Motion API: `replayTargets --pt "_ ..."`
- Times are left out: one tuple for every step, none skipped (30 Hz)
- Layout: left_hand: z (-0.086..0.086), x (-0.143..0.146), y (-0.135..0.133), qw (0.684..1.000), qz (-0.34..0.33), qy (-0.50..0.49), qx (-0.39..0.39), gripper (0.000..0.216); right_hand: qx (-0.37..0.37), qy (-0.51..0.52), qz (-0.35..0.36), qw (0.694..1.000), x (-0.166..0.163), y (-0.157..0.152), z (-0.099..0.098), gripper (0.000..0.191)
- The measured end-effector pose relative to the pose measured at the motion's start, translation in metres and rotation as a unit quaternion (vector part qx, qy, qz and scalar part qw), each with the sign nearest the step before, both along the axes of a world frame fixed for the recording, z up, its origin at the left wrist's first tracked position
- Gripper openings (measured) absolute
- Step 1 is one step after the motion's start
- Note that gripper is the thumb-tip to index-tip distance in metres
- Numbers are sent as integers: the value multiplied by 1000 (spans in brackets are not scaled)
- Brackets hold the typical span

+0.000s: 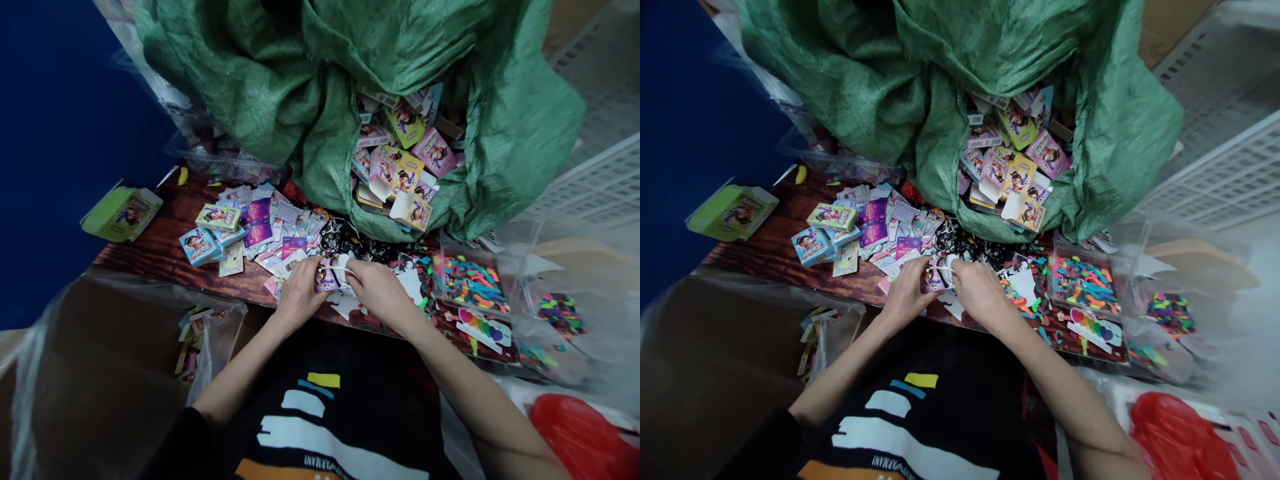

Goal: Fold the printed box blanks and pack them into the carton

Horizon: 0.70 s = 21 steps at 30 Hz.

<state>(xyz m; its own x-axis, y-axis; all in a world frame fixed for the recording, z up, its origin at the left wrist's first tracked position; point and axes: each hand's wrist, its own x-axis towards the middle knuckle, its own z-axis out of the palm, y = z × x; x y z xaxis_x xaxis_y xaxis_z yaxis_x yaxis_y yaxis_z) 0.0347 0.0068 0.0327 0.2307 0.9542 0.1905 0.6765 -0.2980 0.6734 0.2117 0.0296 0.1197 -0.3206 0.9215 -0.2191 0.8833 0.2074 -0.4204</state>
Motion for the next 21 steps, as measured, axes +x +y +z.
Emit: replayTargets --pt "0 -1 1 1000 3 3 0 63 -14 27 -10 999 1 1 -1 10" --pt "1 -2 1 1000 4 6 -1 62 -30 70 -24 997 3 2 -1 8" --pt "1 -2 1 1000 4 9 -2 61 -48 123 -44 990 5 3 -2 13" --pt "2 -2 1 1000 3 12 -3 61 -64 178 -66 980 6 5 -4 18" --pt "2 -2 1 1000 3 13 -3 60 -75 224 -87 968 6 6 -5 19" --pt "3 -2 0 1000 2 13 -1 59 -71 255 -103 959 6 7 -7 17" --pt "3 -1 0 1000 2 12 1 59 -51 263 -111 957 4 7 -9 13" --pt "3 0 0 1000 2 10 4 58 -17 249 -110 962 1 7 -11 10" --pt "3 1 -1 1000 3 9 8 59 23 213 -100 972 -3 6 -12 12" --pt "3 2 -1 1000 3 9 13 59 57 162 -83 982 -8 5 -13 16" --pt "3 3 -1 1000 2 10 18 59 77 101 -60 990 -13 4 -13 18" --pt "2 3 0 1000 3 12 23 59 78 41 -34 996 -17 4 -13 20" --pt "2 3 0 1000 4 15 25 59 68 -12 -7 998 -21 3 -12 21" --pt "1 3 0 999 6 19 25 59 51 -52 17 997 -23 3 -11 23" --pt "1 3 1 999 9 24 23 59 32 -73 39 996 -24 4 -10 25" --pt "0 2 1 999 12 27 20 59 18 -72 53 996 -24 4 -9 26" --pt "0 1 1 999 16 29 18 60 11 -49 56 997 -22 5 -9 27" --pt "0 0 1 999 18 29 15 60 9 -7 46 999 -20 6 -9 27" --pt "0 0 1 999 19 28 13 60 15 46 25 999 -18 6 -10 26" --pt "0 0 1 999 18 25 12 60 24 101 -4 995 -16 5 -12 24" --pt "0 0 0 1000 17 23 12 60 33 150 -35 988 -16 4 -14 21"
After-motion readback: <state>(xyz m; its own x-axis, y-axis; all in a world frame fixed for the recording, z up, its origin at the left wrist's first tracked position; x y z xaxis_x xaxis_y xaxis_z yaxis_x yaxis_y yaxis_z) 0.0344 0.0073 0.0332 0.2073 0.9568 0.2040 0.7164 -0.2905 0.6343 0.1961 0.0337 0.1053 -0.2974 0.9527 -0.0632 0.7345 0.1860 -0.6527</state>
